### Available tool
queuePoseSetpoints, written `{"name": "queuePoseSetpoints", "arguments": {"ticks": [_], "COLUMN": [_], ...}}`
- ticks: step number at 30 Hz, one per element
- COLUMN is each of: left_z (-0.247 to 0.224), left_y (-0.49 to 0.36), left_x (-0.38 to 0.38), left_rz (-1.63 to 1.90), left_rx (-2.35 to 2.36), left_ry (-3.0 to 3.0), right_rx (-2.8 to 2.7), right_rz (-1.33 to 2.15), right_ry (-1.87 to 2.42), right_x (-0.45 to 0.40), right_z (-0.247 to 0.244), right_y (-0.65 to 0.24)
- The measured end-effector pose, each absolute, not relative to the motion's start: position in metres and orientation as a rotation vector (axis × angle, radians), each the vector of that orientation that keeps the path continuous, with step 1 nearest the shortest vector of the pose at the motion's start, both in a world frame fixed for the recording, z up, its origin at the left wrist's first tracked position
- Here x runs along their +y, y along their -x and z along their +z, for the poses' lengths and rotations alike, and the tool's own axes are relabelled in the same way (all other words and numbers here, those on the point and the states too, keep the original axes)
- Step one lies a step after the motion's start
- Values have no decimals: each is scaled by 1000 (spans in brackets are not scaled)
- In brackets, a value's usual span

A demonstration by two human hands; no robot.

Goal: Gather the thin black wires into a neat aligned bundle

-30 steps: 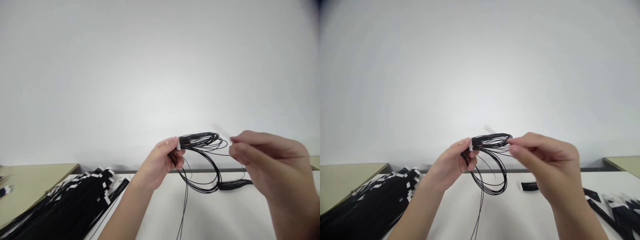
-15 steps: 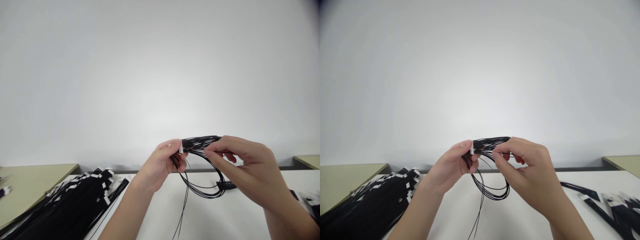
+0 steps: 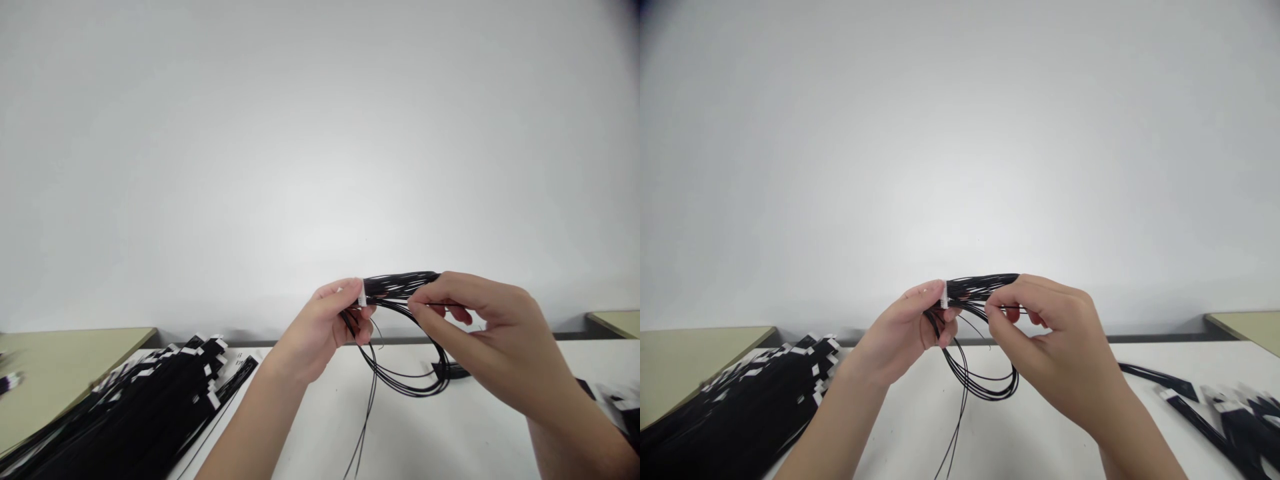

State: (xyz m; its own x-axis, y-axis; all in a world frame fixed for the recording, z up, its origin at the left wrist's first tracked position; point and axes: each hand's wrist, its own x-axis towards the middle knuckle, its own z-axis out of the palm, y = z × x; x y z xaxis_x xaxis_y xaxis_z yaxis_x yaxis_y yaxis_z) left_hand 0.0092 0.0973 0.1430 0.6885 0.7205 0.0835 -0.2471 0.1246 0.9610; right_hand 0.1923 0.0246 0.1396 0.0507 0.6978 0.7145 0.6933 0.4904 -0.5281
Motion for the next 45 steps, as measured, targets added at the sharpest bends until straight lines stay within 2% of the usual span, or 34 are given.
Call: {"name": "queuePoseSetpoints", "arguments": {"ticks": [45], "left_z": [140], "left_y": [-9], "left_x": [99], "left_rz": [731], "left_rx": [452], "left_ry": [-1269], "right_rx": [-1640], "right_rz": [25], "right_ry": [1237], "right_x": [25], "right_z": [140], "right_y": [-192]}}
